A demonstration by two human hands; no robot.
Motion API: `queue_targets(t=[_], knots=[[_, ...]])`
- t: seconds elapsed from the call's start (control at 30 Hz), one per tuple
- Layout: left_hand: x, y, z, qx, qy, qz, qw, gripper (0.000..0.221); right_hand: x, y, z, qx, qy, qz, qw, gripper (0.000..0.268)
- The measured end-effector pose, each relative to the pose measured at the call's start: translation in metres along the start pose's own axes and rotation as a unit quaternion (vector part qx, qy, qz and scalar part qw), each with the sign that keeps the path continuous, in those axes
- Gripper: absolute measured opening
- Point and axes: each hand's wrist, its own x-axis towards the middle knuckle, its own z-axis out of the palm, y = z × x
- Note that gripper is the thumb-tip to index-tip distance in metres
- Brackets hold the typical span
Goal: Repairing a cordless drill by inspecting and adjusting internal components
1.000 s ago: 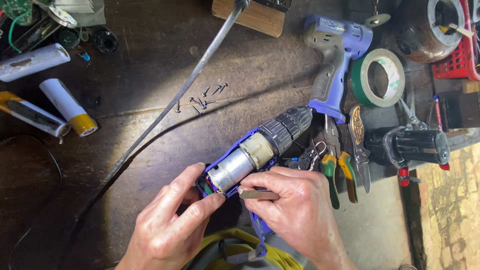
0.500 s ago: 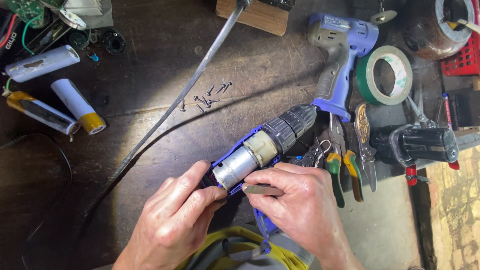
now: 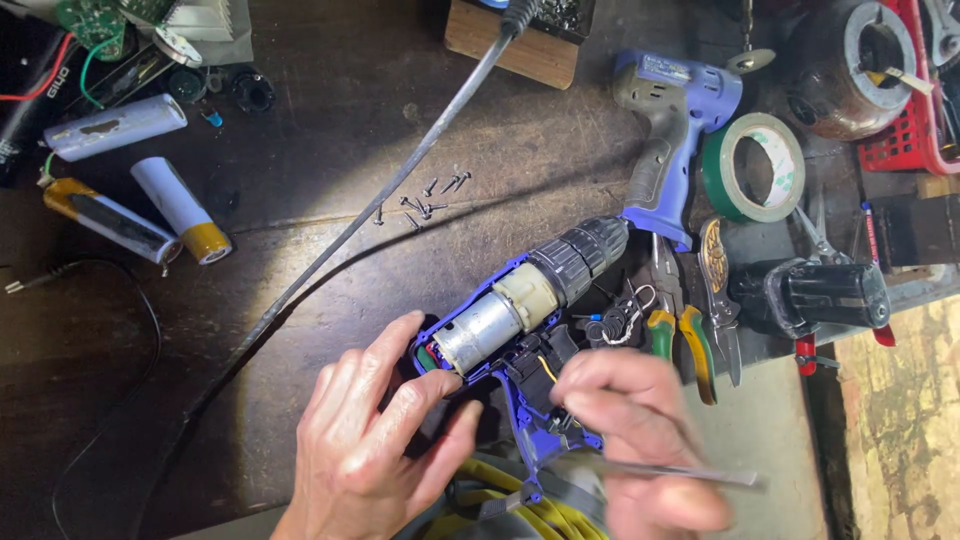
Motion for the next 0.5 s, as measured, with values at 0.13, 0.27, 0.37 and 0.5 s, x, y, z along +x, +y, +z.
queue_targets(t=[0.13, 0.27, 0.37, 0.5], knots=[[0.002, 0.010, 0.009, 0.044, 0.045, -0.041, 0.997, 0.030, -0.001, -0.005, 0.016, 0.087, 0.009, -0.019, 0.996, 0.053], [0.004, 0.013, 0.010, 0.025, 0.069, -0.045, 0.996, 0.024, 0.015, -0.014, 0.025, -0.104, -0.027, 0.003, 0.994, 0.021], [0.006, 0.012, 0.013, 0.026, 0.080, -0.049, 0.995, 0.021, 0.015, -0.017, 0.032, -0.131, -0.029, 0.011, 0.991, 0.015], [0.003, 0.013, 0.015, 0.030, 0.085, -0.062, 0.994, 0.019, 0.012, -0.022, 0.041, -0.170, -0.007, 0.019, 0.985, 0.018]])
